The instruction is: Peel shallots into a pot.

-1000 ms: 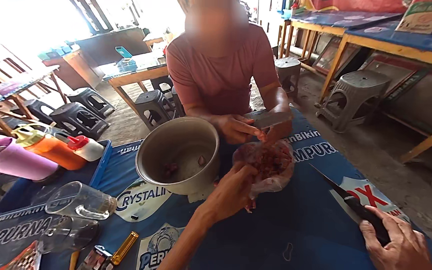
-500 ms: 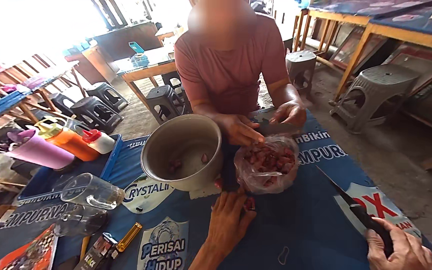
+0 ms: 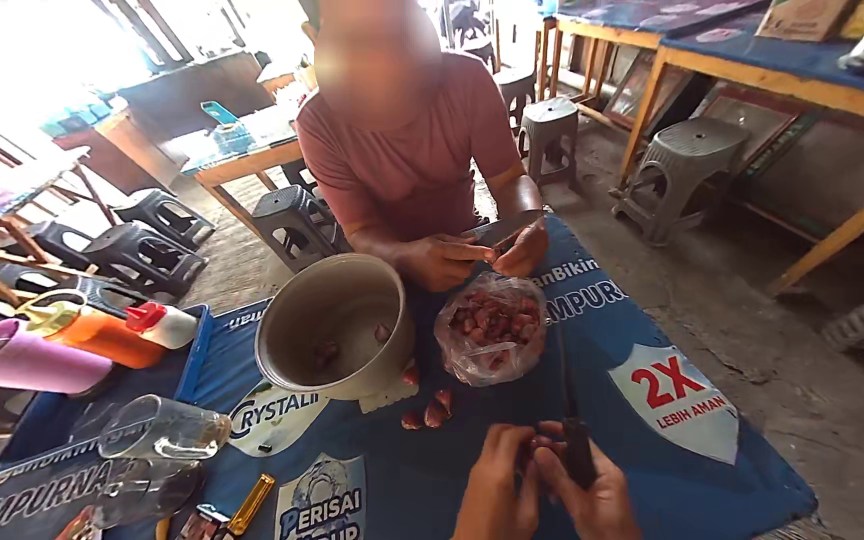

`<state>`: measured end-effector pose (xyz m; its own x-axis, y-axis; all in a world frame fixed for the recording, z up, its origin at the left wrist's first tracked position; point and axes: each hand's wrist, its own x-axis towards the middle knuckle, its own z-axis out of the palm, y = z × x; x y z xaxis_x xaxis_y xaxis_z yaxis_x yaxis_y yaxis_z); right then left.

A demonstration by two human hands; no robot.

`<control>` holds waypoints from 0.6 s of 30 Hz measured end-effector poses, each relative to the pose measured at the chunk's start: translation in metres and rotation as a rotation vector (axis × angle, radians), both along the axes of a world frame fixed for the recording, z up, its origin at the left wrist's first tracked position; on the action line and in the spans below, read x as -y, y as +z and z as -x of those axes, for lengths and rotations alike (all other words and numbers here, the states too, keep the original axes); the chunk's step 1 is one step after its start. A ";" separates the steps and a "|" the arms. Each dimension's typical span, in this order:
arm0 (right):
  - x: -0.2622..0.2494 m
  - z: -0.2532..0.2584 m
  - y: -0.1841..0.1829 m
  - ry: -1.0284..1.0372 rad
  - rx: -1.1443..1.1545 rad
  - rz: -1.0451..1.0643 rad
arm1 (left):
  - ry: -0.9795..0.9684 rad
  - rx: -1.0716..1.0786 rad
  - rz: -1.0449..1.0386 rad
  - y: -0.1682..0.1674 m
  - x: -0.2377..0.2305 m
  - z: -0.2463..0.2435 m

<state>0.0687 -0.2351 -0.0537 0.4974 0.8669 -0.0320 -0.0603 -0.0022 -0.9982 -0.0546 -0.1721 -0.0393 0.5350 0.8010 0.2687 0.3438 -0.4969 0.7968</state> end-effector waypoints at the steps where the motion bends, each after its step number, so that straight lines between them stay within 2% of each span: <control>1: -0.002 0.004 -0.004 -0.013 0.004 -0.006 | -0.015 -0.033 -0.027 0.000 0.002 -0.002; 6: 0.001 0.003 -0.006 -0.075 0.165 0.095 | -0.131 -0.103 -0.142 -0.010 -0.004 -0.005; 10: 0.000 -0.001 -0.007 -0.083 0.117 0.044 | -0.207 -0.031 -0.123 -0.013 -0.019 0.001; 14: -0.005 -0.009 -0.011 -0.153 0.289 0.163 | -0.121 0.038 -0.094 -0.014 -0.048 0.018; 18: -0.007 -0.011 -0.015 -0.097 0.347 0.337 | 0.029 -0.153 -0.251 0.018 -0.075 0.014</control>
<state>0.0800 -0.2280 -0.0687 0.6061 0.7862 -0.1205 0.2596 -0.3388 -0.9043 -0.0691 -0.0969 -0.0213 0.5624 0.7353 0.3783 0.4676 -0.6601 0.5880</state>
